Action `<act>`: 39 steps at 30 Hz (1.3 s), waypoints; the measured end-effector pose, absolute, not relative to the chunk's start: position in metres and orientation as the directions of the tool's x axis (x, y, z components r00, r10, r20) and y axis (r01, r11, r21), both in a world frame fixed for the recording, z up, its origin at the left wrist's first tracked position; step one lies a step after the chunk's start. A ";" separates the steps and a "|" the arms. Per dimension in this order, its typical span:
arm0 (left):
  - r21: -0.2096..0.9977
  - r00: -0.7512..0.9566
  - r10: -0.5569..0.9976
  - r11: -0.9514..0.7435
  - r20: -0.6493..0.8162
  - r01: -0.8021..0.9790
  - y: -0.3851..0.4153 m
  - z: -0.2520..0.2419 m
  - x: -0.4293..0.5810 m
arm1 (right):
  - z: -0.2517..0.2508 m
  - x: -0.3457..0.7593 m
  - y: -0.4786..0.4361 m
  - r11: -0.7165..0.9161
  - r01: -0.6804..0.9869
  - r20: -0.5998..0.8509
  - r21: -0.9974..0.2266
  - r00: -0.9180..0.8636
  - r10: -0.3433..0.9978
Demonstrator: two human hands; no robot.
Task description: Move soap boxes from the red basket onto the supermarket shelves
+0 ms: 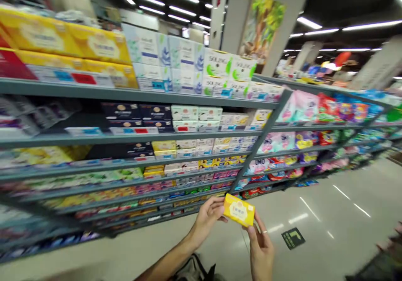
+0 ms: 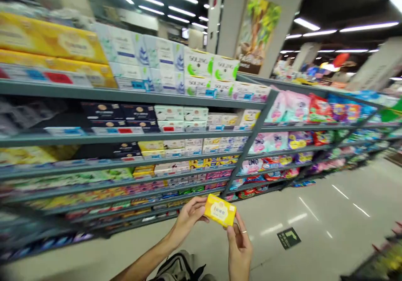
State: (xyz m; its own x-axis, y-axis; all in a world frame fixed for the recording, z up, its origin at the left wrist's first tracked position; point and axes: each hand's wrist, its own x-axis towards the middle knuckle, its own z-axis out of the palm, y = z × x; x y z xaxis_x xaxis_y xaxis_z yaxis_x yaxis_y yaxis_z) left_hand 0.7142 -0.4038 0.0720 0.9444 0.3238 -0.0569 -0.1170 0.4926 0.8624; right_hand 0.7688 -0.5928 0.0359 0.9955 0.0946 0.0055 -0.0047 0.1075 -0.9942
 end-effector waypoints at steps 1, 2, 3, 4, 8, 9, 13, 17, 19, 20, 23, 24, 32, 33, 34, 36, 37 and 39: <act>0.867 0.935 0.351 0.481 -0.055 -0.130 -0.402 0.074 0.719 | 0.037 0.780 -0.589 0.099 -0.025 -0.013 -0.995 0.993 0.120; 0.872 0.919 0.389 0.468 -0.060 -0.141 -0.399 0.076 0.722 | 0.037 0.789 -0.584 0.094 -0.042 -0.026 -0.995 0.986 0.165; 0.879 0.897 0.437 0.452 -0.070 -0.151 -0.396 0.077 0.722 | 0.038 0.798 -0.578 0.094 -0.058 -0.036 -0.994 0.974 0.225; 0.887 0.867 0.492 0.432 -0.081 -0.163 -0.394 0.078 0.720 | 0.038 0.806 -0.571 0.099 -0.075 -0.043 -0.992 0.955 0.292; 0.925 0.689 0.715 0.333 -0.119 -0.185 -0.399 0.075 0.690 | 0.035 0.823 -0.542 0.133 -0.154 -0.053 -0.979 0.826 0.561; 0.931 0.636 0.760 0.316 -0.136 -0.180 -0.403 0.073 0.680 | 0.033 0.824 -0.535 0.144 -0.172 -0.045 -0.974 0.780 0.624; 0.948 0.433 0.879 0.286 -0.202 -0.139 -0.419 0.067 0.643 | 0.023 0.815 -0.509 0.189 -0.252 0.011 -0.949 0.573 0.820; 0.962 0.298 0.934 0.242 -0.196 -0.125 -0.419 0.073 0.619 | 0.020 0.795 -0.490 0.175 -0.299 0.028 -0.938 0.438 0.899; 0.969 0.253 0.951 0.215 -0.180 -0.121 -0.412 0.077 0.611 | 0.020 0.786 -0.481 0.160 -0.315 0.024 -0.936 0.397 0.918; 0.972 0.239 0.956 0.205 -0.172 -0.119 -0.407 0.077 0.607 | 0.021 0.782 -0.476 0.154 -0.320 0.020 -0.935 0.387 0.922; 0.972 0.243 0.956 0.198 -0.163 -0.127 -0.386 0.073 0.596 | 0.020 0.770 -0.459 0.147 -0.314 0.009 -0.938 0.401 0.916; 0.970 0.259 0.953 0.200 -0.159 -0.137 -0.377 0.069 0.591 | 0.020 0.764 -0.451 0.147 -0.306 0.007 -0.941 0.416 0.909; 0.935 0.418 0.895 0.270 -0.156 -0.228 -0.279 0.048 0.518 | 0.015 0.687 -0.376 0.076 -0.214 -0.048 -0.974 0.522 0.852; 0.926 0.421 0.892 0.288 -0.167 -0.244 -0.268 0.046 0.505 | 0.017 0.673 -0.368 0.051 -0.205 -0.068 -0.977 0.532 0.844; 0.915 0.424 0.889 0.303 -0.172 -0.265 -0.257 0.043 0.493 | 0.018 0.658 -0.359 0.029 -0.193 -0.084 -0.981 0.549 0.831; 0.896 0.424 0.890 0.316 -0.167 -0.311 -0.239 0.035 0.466 | 0.021 0.629 -0.341 -0.014 -0.157 -0.104 -0.988 0.582 0.806; 0.889 0.420 0.893 0.316 -0.160 -0.332 -0.230 0.030 0.452 | 0.021 0.615 -0.331 -0.036 -0.137 -0.110 -0.990 0.589 0.801; 0.878 0.392 0.908 0.305 -0.151 -0.368 -0.215 0.019 0.424 | 0.021 0.588 -0.310 -0.070 -0.098 -0.114 -0.993 0.581 0.806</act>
State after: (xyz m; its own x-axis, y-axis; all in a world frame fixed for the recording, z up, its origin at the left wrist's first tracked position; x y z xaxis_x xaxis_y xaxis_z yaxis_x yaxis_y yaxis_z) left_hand 0.4238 -0.2145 0.0186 0.3919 0.9075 -0.1511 -0.3678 0.3051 0.8784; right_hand 0.5884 -0.3095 0.0208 0.5812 0.8057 -0.1142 -0.0985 -0.0697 -0.9927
